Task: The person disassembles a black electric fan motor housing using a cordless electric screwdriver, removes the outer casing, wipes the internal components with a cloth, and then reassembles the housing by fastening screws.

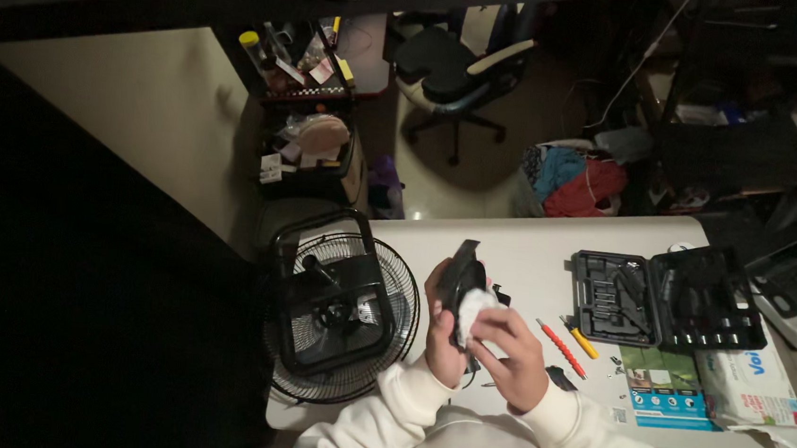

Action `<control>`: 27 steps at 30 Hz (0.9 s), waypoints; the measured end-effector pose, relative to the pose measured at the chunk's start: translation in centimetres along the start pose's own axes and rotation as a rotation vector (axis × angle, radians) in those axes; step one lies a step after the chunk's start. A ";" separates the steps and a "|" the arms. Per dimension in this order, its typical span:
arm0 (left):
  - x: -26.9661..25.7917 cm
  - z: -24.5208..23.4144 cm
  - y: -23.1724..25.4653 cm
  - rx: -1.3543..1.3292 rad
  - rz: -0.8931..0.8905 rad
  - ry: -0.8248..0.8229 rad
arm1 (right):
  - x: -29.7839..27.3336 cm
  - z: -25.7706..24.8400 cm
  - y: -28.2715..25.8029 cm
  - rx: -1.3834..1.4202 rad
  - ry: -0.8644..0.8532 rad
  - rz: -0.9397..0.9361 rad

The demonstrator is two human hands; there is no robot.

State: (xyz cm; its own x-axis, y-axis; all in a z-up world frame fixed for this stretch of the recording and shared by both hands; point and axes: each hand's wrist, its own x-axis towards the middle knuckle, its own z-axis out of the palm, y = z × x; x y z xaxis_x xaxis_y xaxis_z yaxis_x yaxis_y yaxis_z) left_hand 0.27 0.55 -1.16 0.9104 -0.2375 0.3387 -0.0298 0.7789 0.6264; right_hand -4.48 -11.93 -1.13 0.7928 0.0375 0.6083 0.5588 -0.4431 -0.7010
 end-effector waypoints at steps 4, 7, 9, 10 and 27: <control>-0.1 -1.2 -1.1 0.133 -0.019 0.011 | -0.4 -0.3 0.6 0.174 -0.089 0.092; -0.7 -1.9 -2.0 0.486 0.105 -0.038 | -0.6 -0.4 0.7 0.452 -0.089 0.267; -2.0 -1.9 -2.2 0.648 0.168 -0.079 | -0.7 0.0 0.2 0.585 0.098 0.537; -2.6 -1.8 -2.3 0.672 0.181 -0.105 | -0.7 0.2 -0.2 0.647 0.196 0.670; -4.4 -0.4 -1.5 0.651 0.328 -0.162 | 2.5 -0.3 -0.2 0.307 0.229 0.421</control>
State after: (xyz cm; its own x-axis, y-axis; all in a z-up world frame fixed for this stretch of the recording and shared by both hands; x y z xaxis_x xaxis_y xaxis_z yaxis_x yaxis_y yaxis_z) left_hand -3.49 0.69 -3.84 0.7422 -0.1733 0.6474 -0.5738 0.3348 0.7474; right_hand -2.67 -11.96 0.67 0.9086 -0.2962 0.2945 0.2786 -0.0957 -0.9556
